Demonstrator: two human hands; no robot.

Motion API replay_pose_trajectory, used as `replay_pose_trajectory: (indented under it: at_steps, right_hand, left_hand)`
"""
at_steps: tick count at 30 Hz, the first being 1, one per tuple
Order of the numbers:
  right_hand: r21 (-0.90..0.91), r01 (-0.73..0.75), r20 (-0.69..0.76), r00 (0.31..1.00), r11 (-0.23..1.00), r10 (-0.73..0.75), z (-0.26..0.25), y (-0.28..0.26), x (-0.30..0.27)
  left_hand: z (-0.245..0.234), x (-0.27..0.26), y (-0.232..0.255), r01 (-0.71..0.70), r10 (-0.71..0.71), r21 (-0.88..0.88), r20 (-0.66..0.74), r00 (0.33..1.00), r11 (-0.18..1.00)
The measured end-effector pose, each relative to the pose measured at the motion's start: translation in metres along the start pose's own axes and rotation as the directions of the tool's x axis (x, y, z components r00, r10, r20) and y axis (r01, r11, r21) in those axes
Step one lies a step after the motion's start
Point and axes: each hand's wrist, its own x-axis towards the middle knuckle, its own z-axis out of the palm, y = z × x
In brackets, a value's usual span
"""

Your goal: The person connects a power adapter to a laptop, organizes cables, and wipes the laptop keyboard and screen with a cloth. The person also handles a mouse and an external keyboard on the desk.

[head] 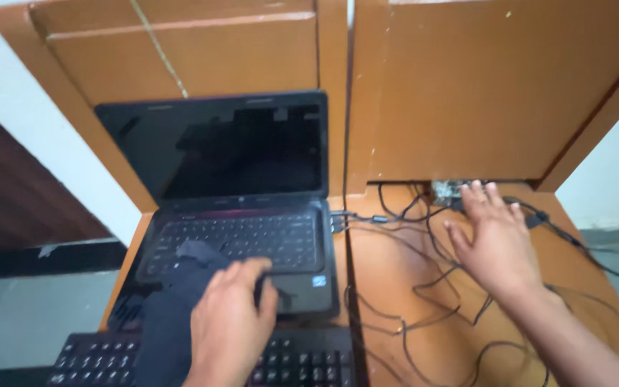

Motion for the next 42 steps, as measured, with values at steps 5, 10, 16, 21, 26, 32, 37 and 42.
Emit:
replay_pose_trajectory:
  at_steps: [5, 10, 16, 21, 26, 32, 37, 42]
  right_hand:
    - [-0.021, 0.015, -0.007, 1.0, 1.0, -0.015, -0.011, 0.001, -0.017]
    - [-0.061, 0.031, -0.002, 1.0, 0.998, -0.031, -0.019, -0.002, -0.015]
    - [-0.133, 0.128, 0.049, 0.991, 0.983, -0.123, 0.002, 0.007, -0.002]
    - [-0.17, 0.17, 0.081, 0.984, 0.971, -0.158, 0.015, 0.016, 0.015]
    - [-0.173, 0.158, 0.108, 0.984, 0.972, -0.14, 0.02, 0.019, 0.019]
    - [-0.108, 0.134, 0.127, 0.985, 0.985, -0.12, 0.017, 0.018, 0.016]
    - [-0.119, 0.102, 0.171, 0.982, 0.988, -0.081, 0.023, 0.027, 0.013]
    - [-0.134, 0.059, 0.287, 0.958, 0.989, -0.018, 0.025, 0.06, 0.001]
  left_hand:
    - [-0.024, 0.0, -0.012, 0.117, -0.116, -0.019, 0.038, 0.993, 0.993]
    - [-0.029, 0.02, -0.005, 0.067, -0.066, -0.045, 0.016, 0.998, 0.997]
    - [0.001, 0.05, -0.011, 0.001, -0.001, 0.007, 0.04, 0.999, 1.0]
    - [0.016, 0.055, -0.021, 0.04, -0.072, 0.149, 0.21, 0.975, 0.988]
    - [0.024, 0.059, -0.028, 0.059, -0.11, 0.197, 0.258, 0.96, 0.979]
    - [0.043, 0.056, -0.031, 0.032, -0.08, 0.181, 0.267, 0.96, 0.983]
    - [0.047, 0.058, -0.039, 0.028, -0.061, 0.176, 0.187, 0.98, 0.984]
    - [0.052, 0.058, -0.047, -0.014, 0.0, 0.13, 0.106, 0.994, 0.991]
